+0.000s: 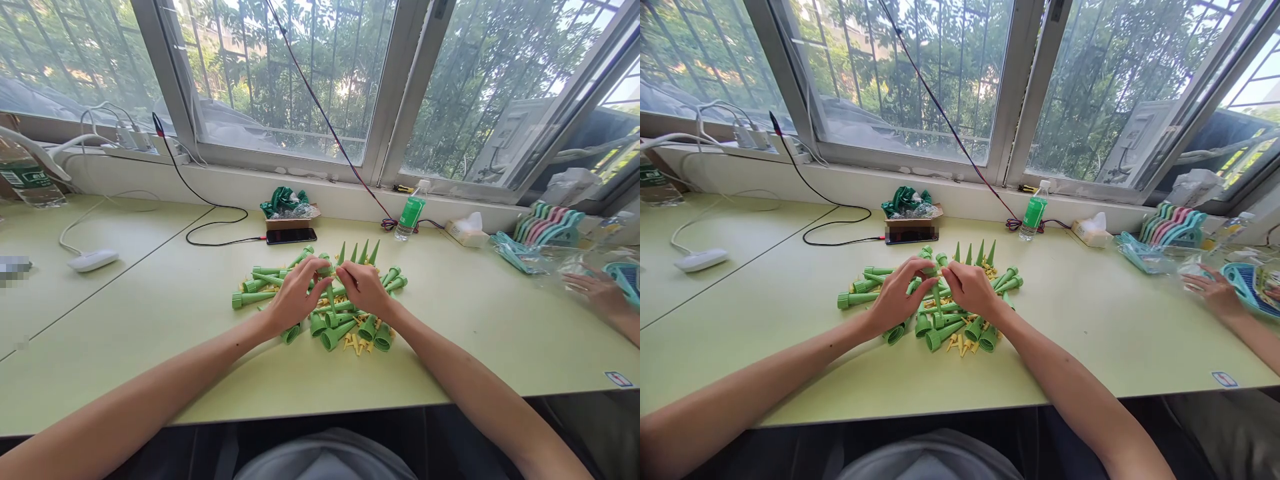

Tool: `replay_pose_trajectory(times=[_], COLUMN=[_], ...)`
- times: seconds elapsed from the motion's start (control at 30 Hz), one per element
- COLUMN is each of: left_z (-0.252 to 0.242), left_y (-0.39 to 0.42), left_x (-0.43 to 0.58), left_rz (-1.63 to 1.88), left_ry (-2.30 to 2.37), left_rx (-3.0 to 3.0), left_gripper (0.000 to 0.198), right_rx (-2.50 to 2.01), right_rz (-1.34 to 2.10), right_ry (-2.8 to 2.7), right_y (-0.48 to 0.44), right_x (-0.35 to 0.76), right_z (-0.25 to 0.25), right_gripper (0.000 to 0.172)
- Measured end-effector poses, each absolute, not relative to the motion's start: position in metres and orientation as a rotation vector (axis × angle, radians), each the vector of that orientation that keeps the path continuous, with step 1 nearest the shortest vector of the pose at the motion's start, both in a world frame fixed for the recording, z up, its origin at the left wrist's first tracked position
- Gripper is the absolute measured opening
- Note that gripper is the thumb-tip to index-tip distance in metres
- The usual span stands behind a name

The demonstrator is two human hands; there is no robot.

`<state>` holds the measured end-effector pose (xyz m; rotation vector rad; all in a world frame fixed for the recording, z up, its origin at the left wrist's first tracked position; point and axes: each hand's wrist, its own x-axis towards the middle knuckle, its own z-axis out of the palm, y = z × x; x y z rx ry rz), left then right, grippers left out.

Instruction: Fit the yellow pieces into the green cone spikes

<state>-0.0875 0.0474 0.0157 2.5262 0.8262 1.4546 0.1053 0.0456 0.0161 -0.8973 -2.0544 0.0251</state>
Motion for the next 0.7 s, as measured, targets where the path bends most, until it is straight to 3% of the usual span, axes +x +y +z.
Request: replay_pose_trajectory(times=[0.3,0.43,0.57,0.7], left_z=[0.019,0.024,0.029,0.035], left_y=[0.047,0.048,0.049,0.046], left_x=[-0.081,-0.082,-0.083,-0.082], left_rz=[1.530,1.490,1.384,1.256], left_ry=[0.858,0.917,0.982,0.900], left_rx=[2.161,2.030,1.936,1.823], left_gripper=[0.030,0.023,0.060,0.072], right_rx=[-0.889,-0.862,-0.853,-0.826], right_rz=[-0.022,-0.077,-0.100,-0.090], right_ry=[-1.972,-1.887,-1.863,-1.885], right_y=[0.043,0.042,0.042,0.042], right_x=[0.103,0.103,0.103,0.103], right_z=[0.016,0.018,0.017,0.016], right_gripper=[0.031,0.026,0.023,0.021])
